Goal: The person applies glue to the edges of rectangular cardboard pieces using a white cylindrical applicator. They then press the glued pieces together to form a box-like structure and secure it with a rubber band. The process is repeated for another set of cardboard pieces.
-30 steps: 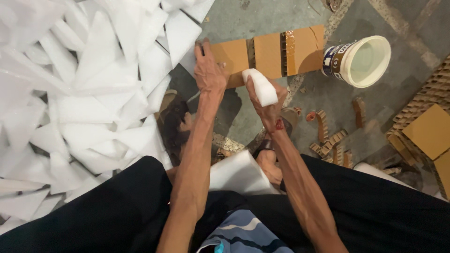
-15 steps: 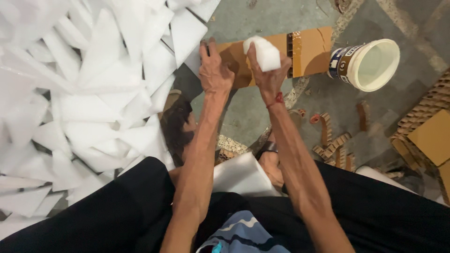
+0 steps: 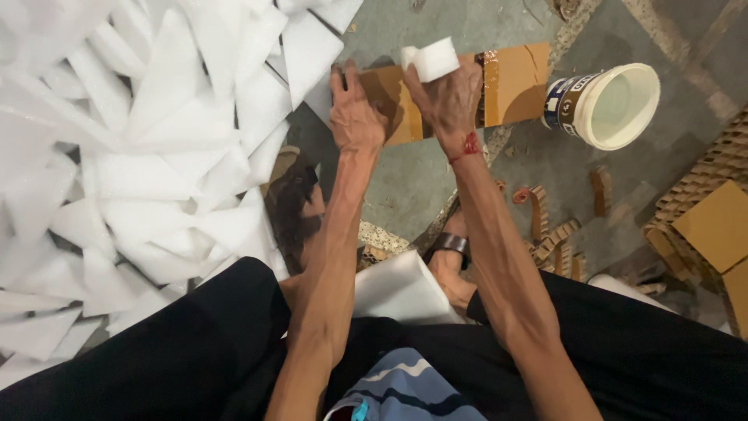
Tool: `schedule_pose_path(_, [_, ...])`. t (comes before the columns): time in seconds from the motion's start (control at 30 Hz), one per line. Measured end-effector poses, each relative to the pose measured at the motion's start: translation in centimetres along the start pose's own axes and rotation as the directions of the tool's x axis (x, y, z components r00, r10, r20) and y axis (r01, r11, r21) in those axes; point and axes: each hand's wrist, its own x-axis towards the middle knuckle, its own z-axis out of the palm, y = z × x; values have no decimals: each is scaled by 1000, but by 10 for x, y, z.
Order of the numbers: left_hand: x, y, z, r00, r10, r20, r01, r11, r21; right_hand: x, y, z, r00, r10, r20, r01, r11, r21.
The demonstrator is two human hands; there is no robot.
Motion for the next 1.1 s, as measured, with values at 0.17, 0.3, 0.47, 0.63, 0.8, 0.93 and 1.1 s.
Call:
schedule_pose_path(0.17, [1, 2, -1, 1000, -9, 0, 9, 1000, -28, -25, -9, -27, 999, 12, 44, -16, 995, 101])
schedule_pose_path(0.3, [0, -5, 6, 996, 66, -58, -68, 997, -38, -55, -23, -48, 934, 239, 267, -241, 970, -26])
schedule_pose_path(0.47, [0, -1, 3, 997, 62, -55, -63, 998, -18, -62, -36, -73, 927, 249, 281, -303, 937, 171])
schedule_pose_path(0.63, [0, -3, 3, 997, 62, -43, -63, 998, -20, -25, -24, -77, 930, 326, 170, -364, 882, 299])
schedule_pose_path(0.8, [2, -6, 8, 996, 72, -60, -72, 997, 13, 3, -1, -25, 976, 219, -8, -219, 975, 45])
schedule_pose_path(0.93, [2, -5, 5, 999, 40, -23, -40, 999, 26, 11, 10, -12, 999, 24, -42, -25, 999, -28])
schedule_pose_path(1.1, [1, 0, 3, 999, 40, -26, -40, 999, 5, 1, 2, -48, 952, 170, 253, -196, 977, 81])
